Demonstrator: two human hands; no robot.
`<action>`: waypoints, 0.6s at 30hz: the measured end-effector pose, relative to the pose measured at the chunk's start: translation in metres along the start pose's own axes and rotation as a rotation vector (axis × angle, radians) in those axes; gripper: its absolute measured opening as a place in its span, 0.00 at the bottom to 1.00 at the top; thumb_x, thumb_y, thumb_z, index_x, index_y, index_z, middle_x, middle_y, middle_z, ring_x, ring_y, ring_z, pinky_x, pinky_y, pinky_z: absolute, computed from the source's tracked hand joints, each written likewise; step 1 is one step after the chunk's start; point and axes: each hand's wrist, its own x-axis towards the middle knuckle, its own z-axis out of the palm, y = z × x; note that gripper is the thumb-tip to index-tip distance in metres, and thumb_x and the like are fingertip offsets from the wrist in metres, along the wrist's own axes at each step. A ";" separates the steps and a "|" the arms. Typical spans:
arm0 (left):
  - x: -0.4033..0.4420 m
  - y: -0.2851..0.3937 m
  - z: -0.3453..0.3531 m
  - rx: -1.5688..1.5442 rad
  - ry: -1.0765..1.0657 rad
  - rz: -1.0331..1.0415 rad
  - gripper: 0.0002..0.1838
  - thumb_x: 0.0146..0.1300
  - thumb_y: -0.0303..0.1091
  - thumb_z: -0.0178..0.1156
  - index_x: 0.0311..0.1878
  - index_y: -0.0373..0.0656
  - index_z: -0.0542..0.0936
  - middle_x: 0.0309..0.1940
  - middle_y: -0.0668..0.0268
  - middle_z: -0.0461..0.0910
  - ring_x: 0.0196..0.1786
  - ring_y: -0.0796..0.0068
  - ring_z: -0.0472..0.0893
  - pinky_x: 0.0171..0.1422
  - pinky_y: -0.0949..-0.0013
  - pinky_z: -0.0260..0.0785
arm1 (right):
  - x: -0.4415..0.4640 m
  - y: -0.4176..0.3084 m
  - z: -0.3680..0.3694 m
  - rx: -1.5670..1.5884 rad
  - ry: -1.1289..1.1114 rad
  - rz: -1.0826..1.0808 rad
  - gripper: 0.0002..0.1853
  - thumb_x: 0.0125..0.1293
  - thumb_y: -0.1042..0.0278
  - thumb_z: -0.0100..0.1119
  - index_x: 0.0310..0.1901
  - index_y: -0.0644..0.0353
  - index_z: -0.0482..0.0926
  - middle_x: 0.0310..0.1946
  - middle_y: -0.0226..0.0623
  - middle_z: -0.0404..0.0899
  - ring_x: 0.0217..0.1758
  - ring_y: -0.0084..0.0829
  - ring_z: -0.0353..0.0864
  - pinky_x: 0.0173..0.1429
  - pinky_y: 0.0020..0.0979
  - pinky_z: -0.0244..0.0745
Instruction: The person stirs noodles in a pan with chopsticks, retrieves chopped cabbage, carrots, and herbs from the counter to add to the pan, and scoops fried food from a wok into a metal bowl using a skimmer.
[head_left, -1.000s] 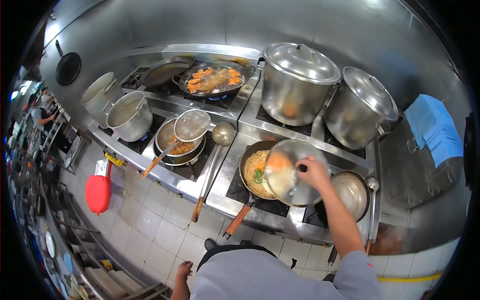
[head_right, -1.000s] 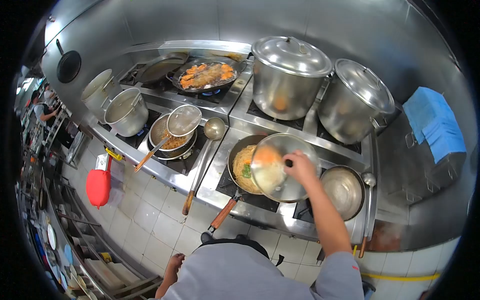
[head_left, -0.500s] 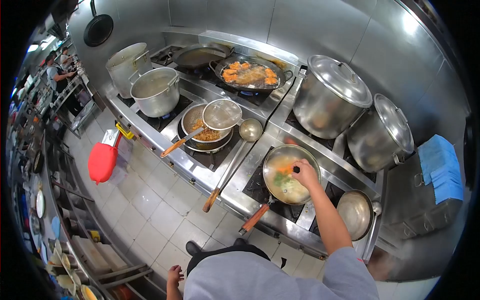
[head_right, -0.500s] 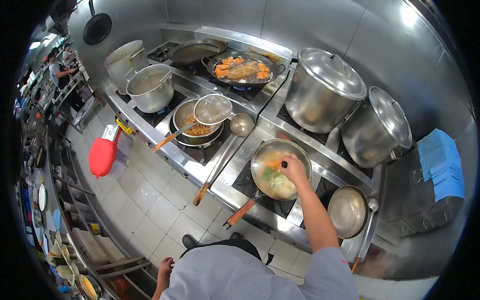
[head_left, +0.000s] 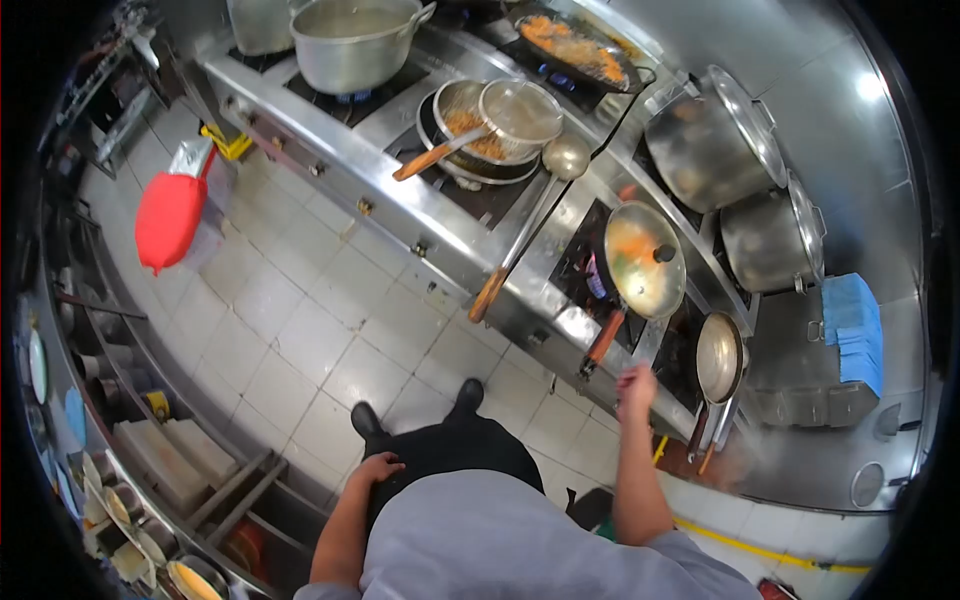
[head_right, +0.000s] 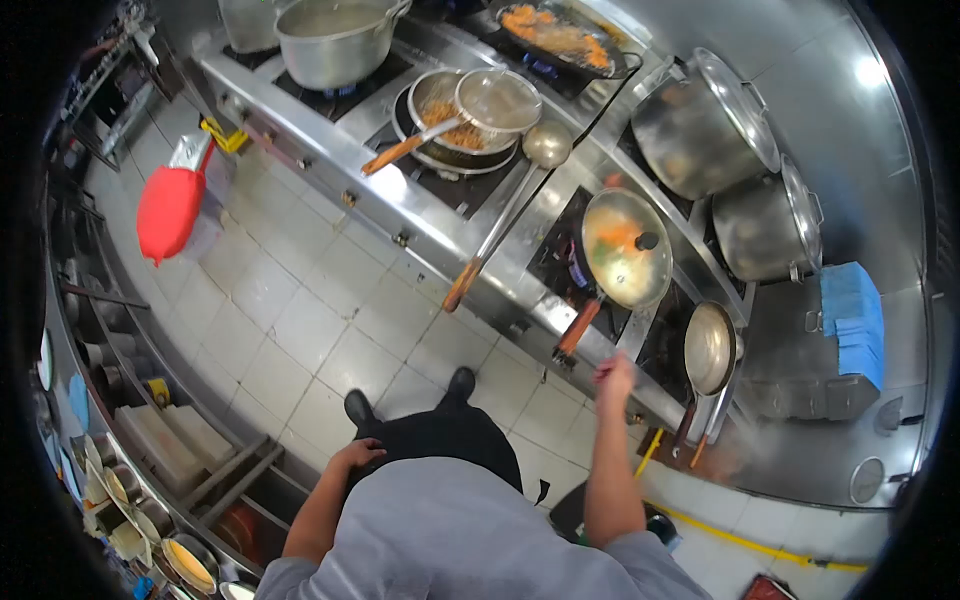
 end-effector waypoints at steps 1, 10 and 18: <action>0.001 -0.014 0.003 0.022 -0.032 -0.027 0.33 0.54 0.58 0.62 0.57 0.44 0.75 0.55 0.55 0.76 0.60 0.56 0.73 0.64 0.58 0.65 | -0.015 0.033 0.013 -0.089 0.030 0.167 0.16 0.70 0.50 0.48 0.34 0.55 0.74 0.23 0.32 0.75 0.24 0.25 0.73 0.28 0.29 0.69; -0.036 -0.126 0.035 0.104 0.072 0.203 0.29 0.56 0.56 0.61 0.57 0.50 0.75 0.63 0.66 0.69 0.69 0.46 0.59 0.70 0.50 0.57 | 0.020 0.161 0.140 -0.151 0.013 0.306 0.30 0.67 0.56 0.52 0.66 0.59 0.58 0.60 0.40 0.66 0.55 0.36 0.71 0.45 0.33 0.70; -0.051 -0.126 0.022 0.093 0.101 0.101 0.28 0.56 0.53 0.62 0.59 0.56 0.73 0.67 0.70 0.64 0.71 0.48 0.57 0.69 0.44 0.55 | 0.036 0.167 0.175 0.017 0.160 0.377 0.28 0.66 0.54 0.56 0.63 0.59 0.62 0.60 0.39 0.65 0.53 0.43 0.71 0.50 0.43 0.73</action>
